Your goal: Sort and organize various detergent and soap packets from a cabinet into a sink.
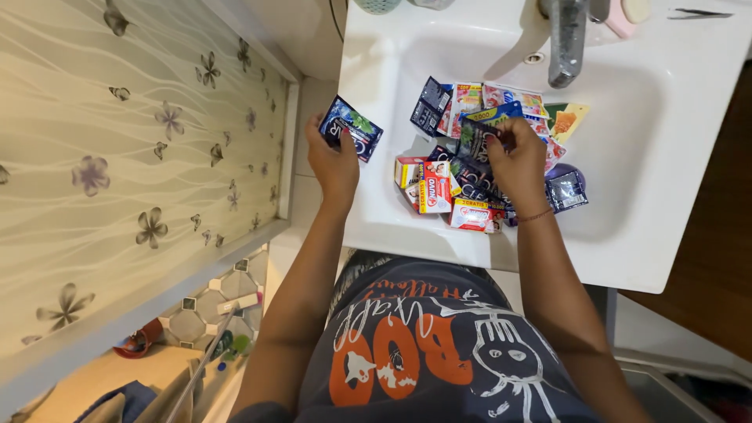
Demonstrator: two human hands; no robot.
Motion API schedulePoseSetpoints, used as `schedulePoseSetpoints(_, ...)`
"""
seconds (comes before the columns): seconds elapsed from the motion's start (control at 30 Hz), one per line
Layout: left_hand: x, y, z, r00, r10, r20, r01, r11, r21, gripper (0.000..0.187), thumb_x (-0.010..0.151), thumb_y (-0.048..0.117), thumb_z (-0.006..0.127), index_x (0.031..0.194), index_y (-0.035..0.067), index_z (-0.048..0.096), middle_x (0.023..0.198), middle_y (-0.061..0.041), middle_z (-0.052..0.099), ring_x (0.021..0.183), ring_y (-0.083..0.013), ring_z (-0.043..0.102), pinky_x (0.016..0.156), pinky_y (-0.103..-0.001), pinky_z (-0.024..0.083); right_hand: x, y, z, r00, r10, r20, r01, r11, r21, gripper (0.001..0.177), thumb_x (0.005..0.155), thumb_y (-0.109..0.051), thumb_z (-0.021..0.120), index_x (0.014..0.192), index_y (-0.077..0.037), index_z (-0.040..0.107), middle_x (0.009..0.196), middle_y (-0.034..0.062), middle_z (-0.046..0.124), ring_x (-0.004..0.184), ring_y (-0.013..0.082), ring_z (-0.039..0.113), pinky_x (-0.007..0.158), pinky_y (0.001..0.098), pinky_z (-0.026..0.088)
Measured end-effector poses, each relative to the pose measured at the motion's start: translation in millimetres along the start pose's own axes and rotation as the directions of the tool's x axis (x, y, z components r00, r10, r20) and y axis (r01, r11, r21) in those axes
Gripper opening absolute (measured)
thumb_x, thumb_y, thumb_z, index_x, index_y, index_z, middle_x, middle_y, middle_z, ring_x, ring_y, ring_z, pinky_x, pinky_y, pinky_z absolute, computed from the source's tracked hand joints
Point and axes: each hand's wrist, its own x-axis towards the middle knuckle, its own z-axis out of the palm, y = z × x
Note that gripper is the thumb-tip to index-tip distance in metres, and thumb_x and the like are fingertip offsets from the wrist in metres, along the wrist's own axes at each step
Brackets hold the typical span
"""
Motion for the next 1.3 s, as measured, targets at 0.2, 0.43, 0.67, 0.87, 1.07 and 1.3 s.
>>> schedulePoseSetpoints(0.2,-8,7,-23,0.998,0.055,-0.011,-0.051,0.970,0.237,0.045,0.096,0.010,0.068,0.137,0.000,0.053,0.109,-0.011,0.072,0.081,-0.0169,0.061,0.073,-0.030,0.052,20,-40,41,0.986,-0.118,0.117,0.057,0.902,0.429,0.011,0.101,0.003,0.066,0.111,-0.002,0.062,0.099,0.0005,0.065,0.088,0.0057,0.060,0.078,0.0230,0.052)
schedulePoseSetpoints(0.43,-19,0,-43,1.000,-0.006,-0.004,0.006,0.983,0.184,0.031,0.101,0.016,0.063,0.128,0.002,0.062,0.112,-0.010,0.069,0.087,-0.0182,0.062,0.070,-0.032,0.052,25,-138,103,0.841,-0.274,0.467,0.117,0.934,0.337,0.022,0.095,0.000,0.068,0.116,-0.006,0.068,0.094,0.0097,0.072,0.077,0.0193,0.067,0.073,0.0309,0.055)
schedulePoseSetpoints(0.67,-36,0,-52,0.983,0.184,0.018,-0.181,0.937,0.299,0.035,0.104,0.015,0.064,0.135,0.002,0.058,0.127,-0.014,0.063,0.113,-0.0267,0.059,0.099,-0.038,0.048,28,-144,102,0.792,-0.541,0.283,0.526,0.840,0.134,0.022,0.085,-0.004,0.072,0.106,-0.006,0.071,0.100,0.0153,0.069,0.093,0.0375,0.066,0.083,0.0455,0.053)
schedulePoseSetpoints(0.87,-44,18,-48,0.929,0.342,0.140,-0.369,0.864,0.342,0.039,0.101,0.011,0.066,0.137,0.001,0.054,0.138,-0.017,0.057,0.132,-0.0345,0.052,0.114,-0.046,0.038,34,-57,24,0.936,-0.189,0.297,0.197,0.980,0.000,0.009,0.096,-0.007,0.067,0.103,-0.005,0.071,0.097,0.0162,0.068,0.088,0.0349,0.067,0.077,0.0452,0.055)
schedulePoseSetpoints(1.07,-55,27,-27,0.871,0.423,0.249,-0.488,0.802,0.344,0.054,0.093,0.011,0.073,0.141,0.003,0.051,0.142,-0.018,0.052,0.135,-0.0362,0.048,0.115,-0.049,0.036,-1,-16,-28,0.926,-0.019,0.378,0.169,0.914,-0.368,0.015,0.089,-0.019,0.076,0.097,-0.007,0.075,0.099,0.0159,0.068,0.090,0.0374,0.066,0.077,0.0481,0.052)
schedulePoseSetpoints(1.3,-63,27,-8,0.848,0.382,0.368,-0.503,0.799,0.330,0.055,0.089,0.010,0.074,0.140,0.003,0.053,0.144,-0.016,0.051,0.136,-0.0355,0.048,0.115,-0.048,0.035,-26,-31,-19,0.943,-0.122,0.311,0.216,0.932,-0.290,0.025,0.077,-0.013,0.082,0.099,-0.006,0.075,0.100,0.0148,0.065,0.088,0.0355,0.066,0.076,0.0454,0.053)
